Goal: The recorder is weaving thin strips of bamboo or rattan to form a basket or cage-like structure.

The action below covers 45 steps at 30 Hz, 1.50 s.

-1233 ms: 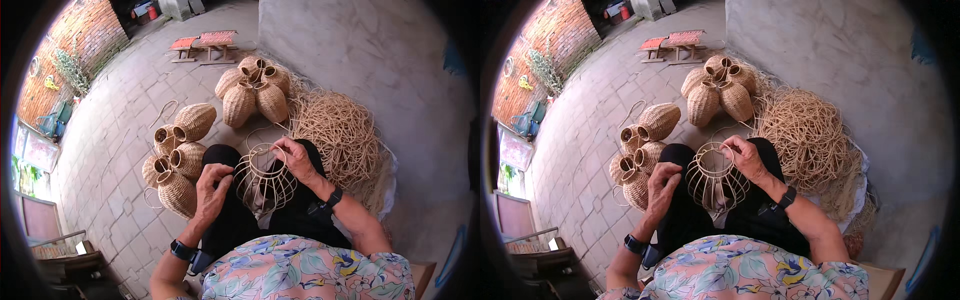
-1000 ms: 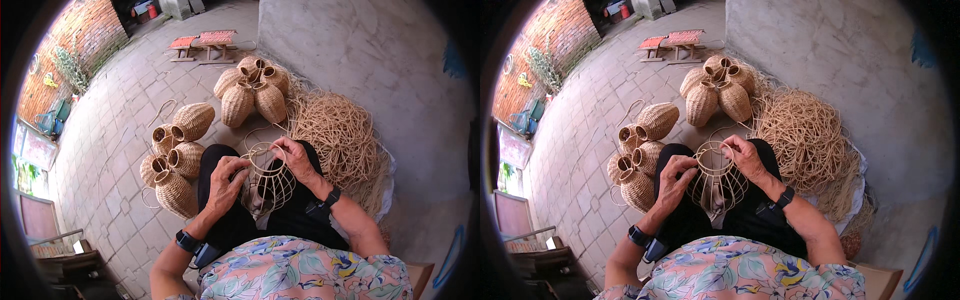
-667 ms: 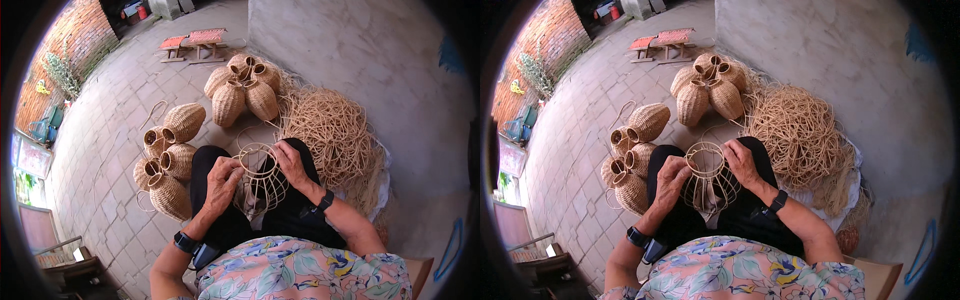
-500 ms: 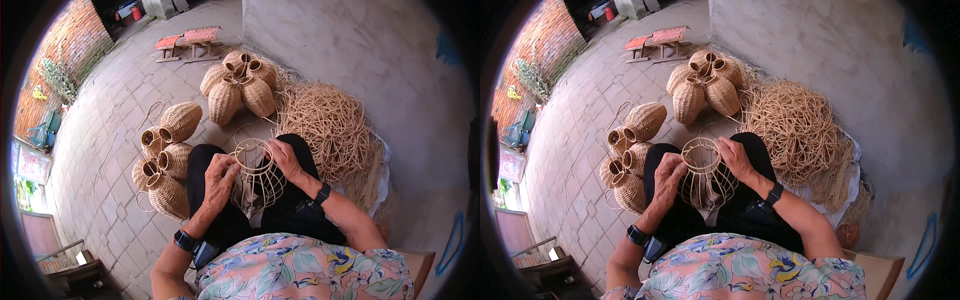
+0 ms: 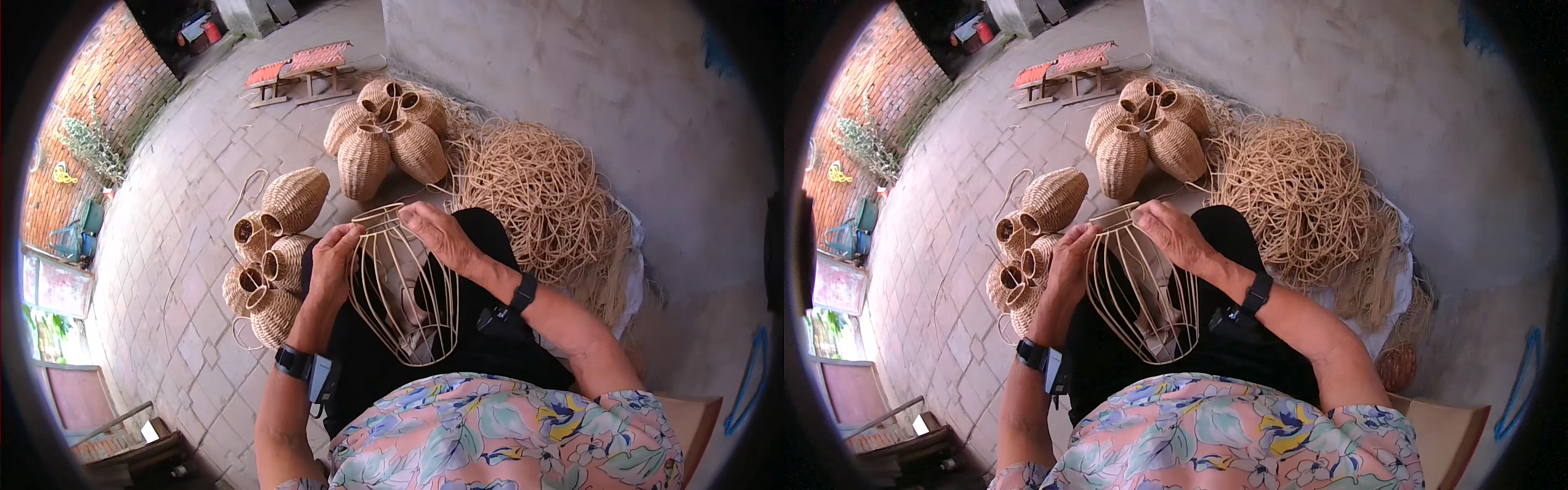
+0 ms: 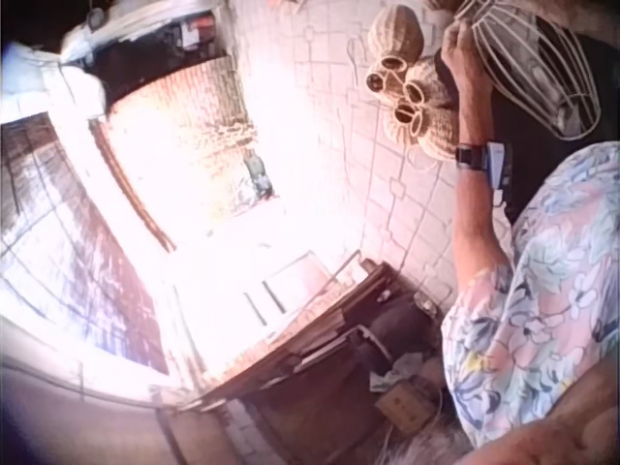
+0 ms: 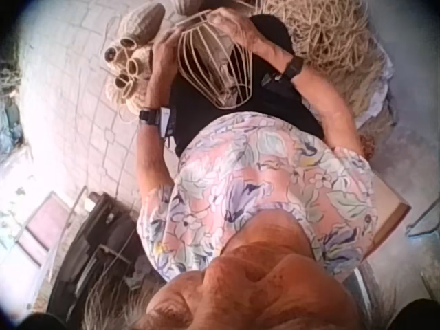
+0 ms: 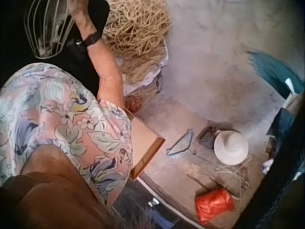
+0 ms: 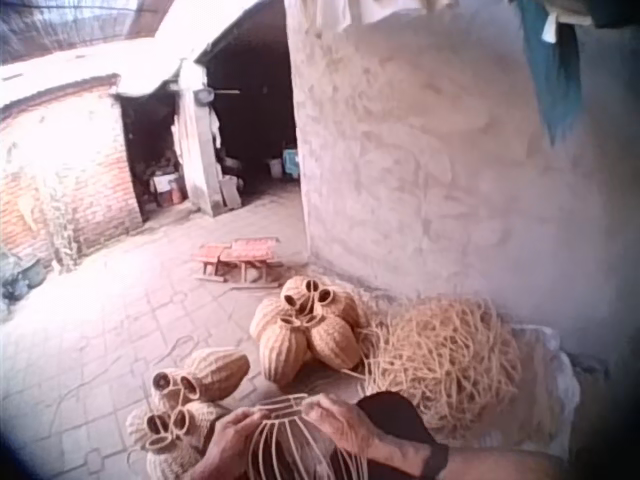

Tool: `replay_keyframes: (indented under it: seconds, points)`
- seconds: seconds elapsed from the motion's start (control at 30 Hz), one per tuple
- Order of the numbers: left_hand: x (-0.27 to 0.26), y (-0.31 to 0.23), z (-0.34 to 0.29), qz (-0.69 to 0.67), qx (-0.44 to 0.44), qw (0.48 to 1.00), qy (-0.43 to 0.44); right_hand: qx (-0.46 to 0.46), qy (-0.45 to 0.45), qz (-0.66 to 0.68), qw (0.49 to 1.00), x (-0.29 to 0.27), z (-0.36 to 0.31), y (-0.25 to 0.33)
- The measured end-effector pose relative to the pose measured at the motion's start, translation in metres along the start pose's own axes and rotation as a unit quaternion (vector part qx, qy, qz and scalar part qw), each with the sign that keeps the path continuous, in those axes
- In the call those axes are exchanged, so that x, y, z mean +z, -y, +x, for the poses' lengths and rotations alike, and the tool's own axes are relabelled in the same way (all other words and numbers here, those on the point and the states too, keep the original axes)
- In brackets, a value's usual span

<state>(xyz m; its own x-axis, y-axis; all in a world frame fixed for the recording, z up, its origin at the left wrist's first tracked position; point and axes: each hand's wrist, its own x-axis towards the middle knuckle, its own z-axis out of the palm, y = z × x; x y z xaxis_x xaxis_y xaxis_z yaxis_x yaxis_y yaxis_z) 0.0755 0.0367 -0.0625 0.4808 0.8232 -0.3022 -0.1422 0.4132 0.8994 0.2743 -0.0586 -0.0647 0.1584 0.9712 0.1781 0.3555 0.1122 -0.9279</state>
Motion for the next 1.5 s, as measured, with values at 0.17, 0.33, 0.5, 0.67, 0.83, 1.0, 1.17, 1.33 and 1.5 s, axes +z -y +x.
replay_keyframes:
  seconds: [0.17,0.33,0.5,0.67,0.83,1.0,1.17,1.33,1.5]
  points:
    - [0.001,0.017,0.011,0.059,0.032,0.998,-0.008,-0.027,-0.02,-0.054,0.998,-0.009,-0.026,-0.019]
    - [0.004,0.024,0.012,0.09,0.057,0.994,-0.03,0.08,-0.028,-0.01,0.996,-0.008,-0.033,-0.027]
    - [0.007,0.015,0.003,0.252,0.19,0.946,-0.074,0.11,-0.065,0.005,0.992,0.001,-0.034,-0.032]
    - [0.022,-0.019,-0.015,0.392,0.372,0.834,-0.108,0.047,-0.08,-0.01,0.996,0.005,-0.039,-0.018]
    - [0.046,-0.046,-0.026,0.484,0.342,0.805,-0.004,-0.026,-0.093,-0.081,0.992,0.006,-0.04,0.009]
    - [0.052,-0.052,-0.041,0.508,0.332,0.795,0.017,-0.09,-0.014,-0.066,0.994,-0.023,-0.051,0.016]
    - [0.052,-0.051,-0.043,0.51,0.343,0.789,0.001,0.103,-0.123,0.185,0.97,-0.105,-0.066,-0.063]
    - [0.051,-0.055,-0.046,0.515,0.326,0.793,-0.008,0.306,-0.407,0.122,0.852,-0.188,-0.075,-0.191]
    - [0.043,-0.064,-0.042,0.548,0.311,0.776,-0.019,0.225,-0.435,0.264,0.831,-0.199,-0.074,-0.257]
